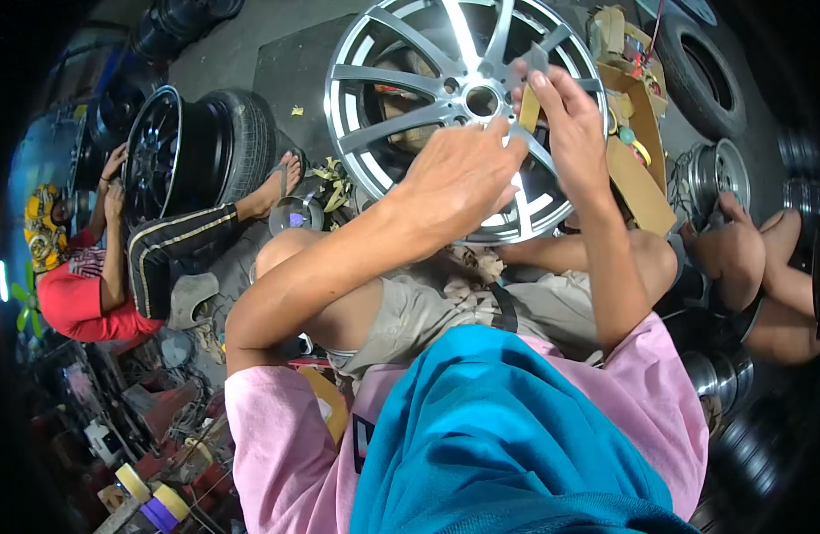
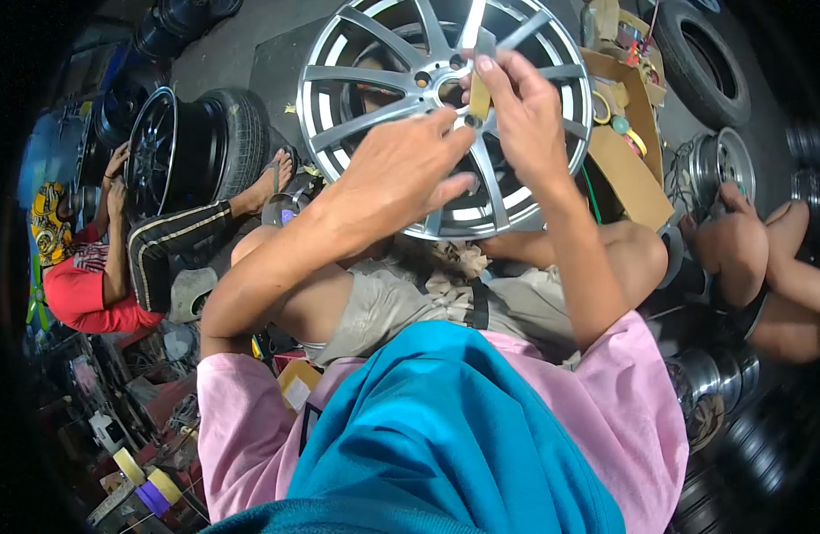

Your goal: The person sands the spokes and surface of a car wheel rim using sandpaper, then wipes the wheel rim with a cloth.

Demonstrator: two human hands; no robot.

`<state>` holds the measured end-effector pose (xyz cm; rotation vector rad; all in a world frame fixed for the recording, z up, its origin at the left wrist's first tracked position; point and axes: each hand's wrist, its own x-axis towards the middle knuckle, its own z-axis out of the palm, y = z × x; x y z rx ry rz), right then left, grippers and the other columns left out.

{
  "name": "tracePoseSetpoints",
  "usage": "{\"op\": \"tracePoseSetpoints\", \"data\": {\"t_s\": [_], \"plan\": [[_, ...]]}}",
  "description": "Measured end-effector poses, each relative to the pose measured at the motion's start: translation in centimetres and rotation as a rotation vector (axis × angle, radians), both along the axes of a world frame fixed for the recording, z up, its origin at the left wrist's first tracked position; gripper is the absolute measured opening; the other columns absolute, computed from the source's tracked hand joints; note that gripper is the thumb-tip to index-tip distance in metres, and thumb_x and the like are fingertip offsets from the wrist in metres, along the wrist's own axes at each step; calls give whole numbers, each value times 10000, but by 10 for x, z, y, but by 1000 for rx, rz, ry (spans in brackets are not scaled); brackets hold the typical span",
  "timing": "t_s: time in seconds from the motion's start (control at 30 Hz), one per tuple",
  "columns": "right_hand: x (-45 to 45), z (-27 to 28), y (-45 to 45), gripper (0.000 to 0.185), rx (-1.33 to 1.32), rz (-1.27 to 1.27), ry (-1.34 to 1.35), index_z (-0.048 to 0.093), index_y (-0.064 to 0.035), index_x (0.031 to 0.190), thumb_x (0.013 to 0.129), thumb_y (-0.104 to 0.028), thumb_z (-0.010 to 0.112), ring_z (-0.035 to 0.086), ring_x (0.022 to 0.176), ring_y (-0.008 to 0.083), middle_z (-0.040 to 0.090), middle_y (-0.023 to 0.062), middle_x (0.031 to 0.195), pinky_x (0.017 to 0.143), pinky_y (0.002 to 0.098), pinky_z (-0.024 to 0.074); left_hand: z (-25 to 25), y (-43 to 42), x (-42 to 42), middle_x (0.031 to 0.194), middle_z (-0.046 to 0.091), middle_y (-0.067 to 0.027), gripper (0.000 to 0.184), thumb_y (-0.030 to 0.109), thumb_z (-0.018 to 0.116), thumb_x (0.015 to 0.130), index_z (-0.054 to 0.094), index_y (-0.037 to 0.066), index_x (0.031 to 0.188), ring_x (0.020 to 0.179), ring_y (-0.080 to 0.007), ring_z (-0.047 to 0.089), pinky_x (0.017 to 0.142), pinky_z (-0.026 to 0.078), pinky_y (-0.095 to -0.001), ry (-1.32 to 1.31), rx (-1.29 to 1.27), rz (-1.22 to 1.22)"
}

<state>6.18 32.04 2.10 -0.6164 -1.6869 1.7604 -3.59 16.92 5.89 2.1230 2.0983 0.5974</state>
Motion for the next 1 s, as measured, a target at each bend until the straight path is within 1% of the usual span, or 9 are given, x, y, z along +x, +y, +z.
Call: {"op": "tracePoseSetpoints", "data": {"t_s": [0.07,0.2,0.27,0.3,0.4,0.6,0.67,0.8,1.0], "plan": [[-31,-5,35,358,190,125,-106,663,11,1277,1079,-281,597,662,947,120,721,57,1089,892,291,544,-22,-8,-15,944,645,-188,319,223,802,837,642,-10,985,893,-389,685,745,560,-475,-49,-33,-103],[-104,-18,88,327,518,265,-202,662,-9,1267,1080,-268,594,663,901,116,723,59,1039,816,282,548,-41,-27,-21,908,645,-170,274,220,791,847,659,7,957,854,-367,685,733,562,-470,-116,-206,-146],[-141,-20,102,255,768,382,-209,665,-45,1191,1070,-255,585,667,852,169,694,58,999,799,327,517,-37,-28,-18,905,647,-160,265,232,779,858,661,14,952,845,-357,686,723,556,-462,-117,-335,-133],[-160,-13,107,337,802,412,-282,683,-23,1223,1020,-285,619,673,868,334,719,219,1028,743,432,500,-30,-27,-17,909,649,-156,264,241,775,863,662,18,950,845,-352,687,722,553,-455,-118,-404,-137],[-205,-16,105,299,978,450,-172,719,-9,1133,1013,-265,622,674,826,312,722,202,922,725,426,491,-21,-35,-16,937,652,-150,255,252,763,879,672,28,959,865,-329,680,735,540,-431,-109,-405,-147],[-247,-22,93,270,723,546,-127,725,-13,1120,991,-241,662,695,830,224,745,153,909,752,360,540,-9,-43,-23,941,621,-141,264,255,727,908,669,6,974,883,-301,639,749,512,-410,-64,-487,-134],[-245,-13,90,255,608,543,-262,730,-26,1126,987,-233,673,686,791,199,740,138,876,720,341,539,-8,-45,-24,936,613,-142,261,254,723,911,662,4,960,881,-298,634,748,509,-408,-73,-498,-138],[-251,-20,94,256,812,497,-216,736,-41,1121,969,-241,686,680,743,201,741,139,852,706,358,540,-3,-48,-26,927,597,-150,254,248,715,918,642,6,927,876,-294,630,747,504,-402,-73,-503,-157],[-255,-27,95,273,828,522,-100,732,-28,1113,963,-249,678,689,811,227,740,170,907,741,362,533,-3,-48,-25,930,589,-160,255,237,717,915,628,-1,938,883,-309,627,762,498,-421,-89,-504,-141]]}}
